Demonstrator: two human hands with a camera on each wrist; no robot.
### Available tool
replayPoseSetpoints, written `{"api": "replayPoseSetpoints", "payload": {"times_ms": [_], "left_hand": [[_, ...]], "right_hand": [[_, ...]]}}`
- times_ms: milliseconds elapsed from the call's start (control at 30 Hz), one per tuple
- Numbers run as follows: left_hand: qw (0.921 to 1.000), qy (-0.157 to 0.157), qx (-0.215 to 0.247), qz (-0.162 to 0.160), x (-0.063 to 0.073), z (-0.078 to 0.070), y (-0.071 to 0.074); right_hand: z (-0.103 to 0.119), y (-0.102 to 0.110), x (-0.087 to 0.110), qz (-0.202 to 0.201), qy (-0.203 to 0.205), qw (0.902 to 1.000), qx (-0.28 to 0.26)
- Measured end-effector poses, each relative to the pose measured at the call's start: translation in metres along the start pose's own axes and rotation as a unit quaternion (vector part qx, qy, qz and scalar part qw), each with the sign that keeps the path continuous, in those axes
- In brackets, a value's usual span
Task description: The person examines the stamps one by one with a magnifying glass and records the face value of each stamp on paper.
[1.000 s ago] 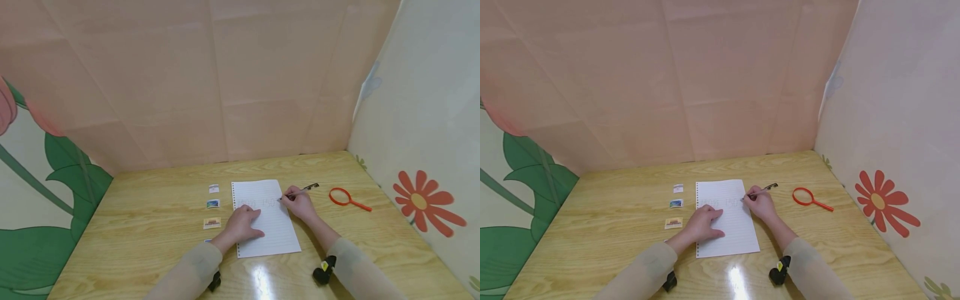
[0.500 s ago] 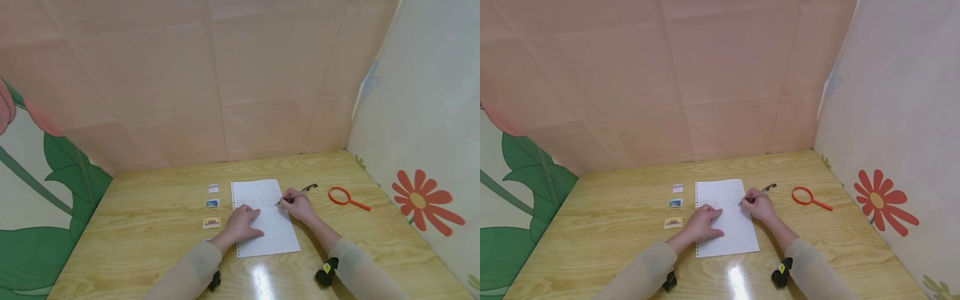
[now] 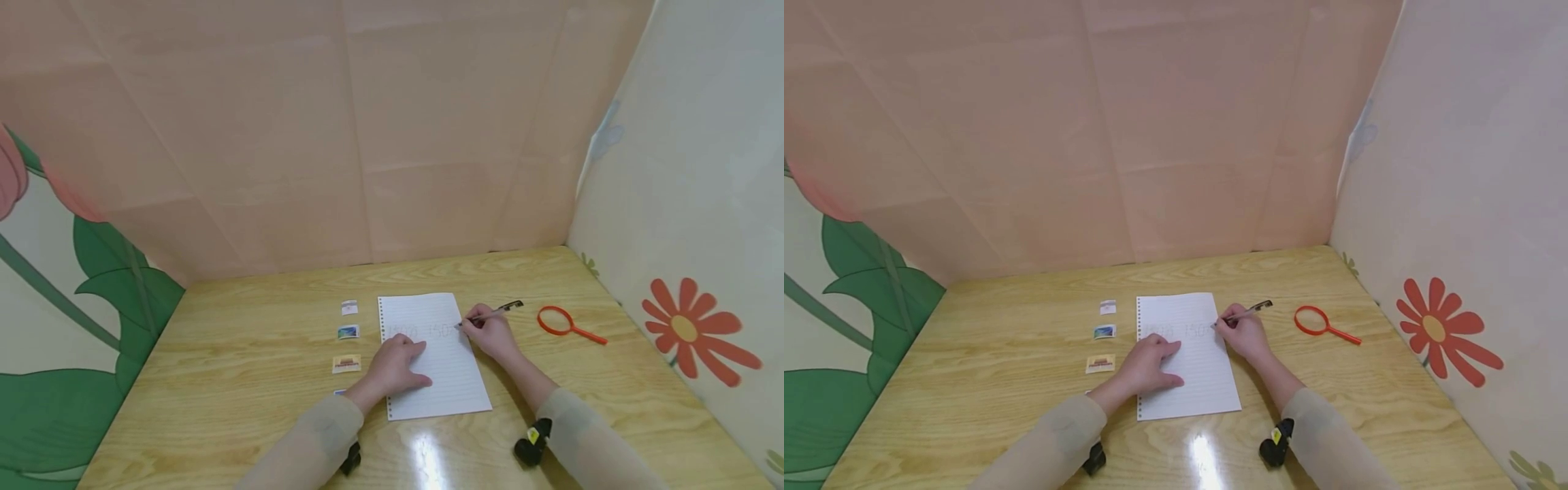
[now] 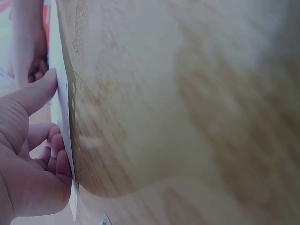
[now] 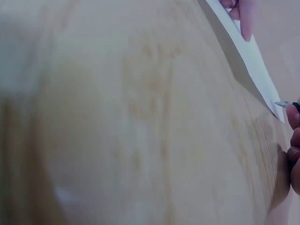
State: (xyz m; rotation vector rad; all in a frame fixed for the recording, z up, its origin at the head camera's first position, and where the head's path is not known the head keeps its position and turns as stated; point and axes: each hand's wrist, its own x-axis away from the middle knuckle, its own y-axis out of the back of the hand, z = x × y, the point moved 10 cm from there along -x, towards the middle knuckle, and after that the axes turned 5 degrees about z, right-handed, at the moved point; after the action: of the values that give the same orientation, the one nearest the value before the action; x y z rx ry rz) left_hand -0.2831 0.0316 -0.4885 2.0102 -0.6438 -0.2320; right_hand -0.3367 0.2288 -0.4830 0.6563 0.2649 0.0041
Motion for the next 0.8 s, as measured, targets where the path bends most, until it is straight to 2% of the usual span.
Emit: {"api": "replayPoseSetpoints", "payload": {"times_ms": [467,800], "left_hand": [[1.0,0.0,0.002,0.002,0.0,0.0,0.0],[1.0,0.002,-0.004,0.003,0.0,-0.001,0.0]], "right_hand": [[0.001,0.0,0.006,0.017,0.004,0.9998,0.011],[-0.001,0.006,0.01,0.018,0.004,0.9997,-0.015]]}}
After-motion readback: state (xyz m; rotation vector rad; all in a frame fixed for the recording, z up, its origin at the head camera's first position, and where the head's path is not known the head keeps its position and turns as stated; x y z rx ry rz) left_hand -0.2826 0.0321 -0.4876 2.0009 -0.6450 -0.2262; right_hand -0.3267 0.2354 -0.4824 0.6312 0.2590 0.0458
